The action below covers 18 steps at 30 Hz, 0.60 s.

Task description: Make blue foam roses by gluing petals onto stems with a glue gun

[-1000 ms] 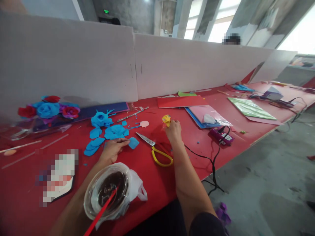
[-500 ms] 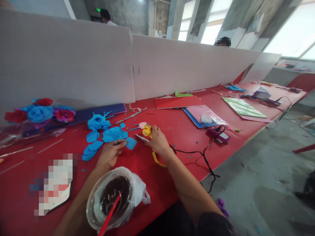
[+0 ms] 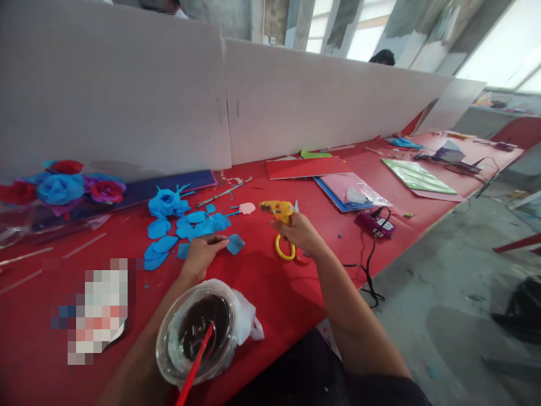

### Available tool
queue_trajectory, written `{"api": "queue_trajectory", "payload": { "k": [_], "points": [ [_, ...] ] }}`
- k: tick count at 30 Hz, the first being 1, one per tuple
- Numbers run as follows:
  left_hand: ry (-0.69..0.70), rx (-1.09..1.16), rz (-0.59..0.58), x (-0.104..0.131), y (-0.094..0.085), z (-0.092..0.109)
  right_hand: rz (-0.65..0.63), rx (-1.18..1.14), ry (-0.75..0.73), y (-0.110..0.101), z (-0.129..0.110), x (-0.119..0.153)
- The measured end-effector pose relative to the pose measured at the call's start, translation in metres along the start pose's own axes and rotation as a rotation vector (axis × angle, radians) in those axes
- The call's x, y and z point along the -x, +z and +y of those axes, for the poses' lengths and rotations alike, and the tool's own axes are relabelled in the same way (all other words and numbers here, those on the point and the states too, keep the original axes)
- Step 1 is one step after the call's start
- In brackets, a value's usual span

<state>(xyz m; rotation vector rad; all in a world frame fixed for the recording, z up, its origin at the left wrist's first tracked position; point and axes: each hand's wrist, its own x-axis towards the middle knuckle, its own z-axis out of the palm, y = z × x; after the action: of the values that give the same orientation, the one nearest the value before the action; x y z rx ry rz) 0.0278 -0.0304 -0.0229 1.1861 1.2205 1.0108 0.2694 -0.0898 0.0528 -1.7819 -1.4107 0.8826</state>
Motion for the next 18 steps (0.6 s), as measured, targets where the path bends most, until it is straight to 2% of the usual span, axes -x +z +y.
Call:
{"api": "queue_trajectory", "payload": {
  "k": [2,4,10,18],
  "points": [
    [0.023,-0.049,0.022,-0.002,0.001,-0.004,-0.174,-0.074,0.037,0.007,-0.005,0.014],
    [0.033,-0.076,0.041,-0.004,0.001,-0.007,-0.27,-0.08,0.044,0.013,-0.004,0.023],
    [0.055,-0.07,0.019,-0.009,0.001,-0.013,-0.275,0.114,0.01,0.025,0.013,0.025],
    [0.109,-0.244,0.021,-0.008,0.001,-0.009,-0.35,0.202,0.045,0.033,0.009,0.024]
  ]
}}
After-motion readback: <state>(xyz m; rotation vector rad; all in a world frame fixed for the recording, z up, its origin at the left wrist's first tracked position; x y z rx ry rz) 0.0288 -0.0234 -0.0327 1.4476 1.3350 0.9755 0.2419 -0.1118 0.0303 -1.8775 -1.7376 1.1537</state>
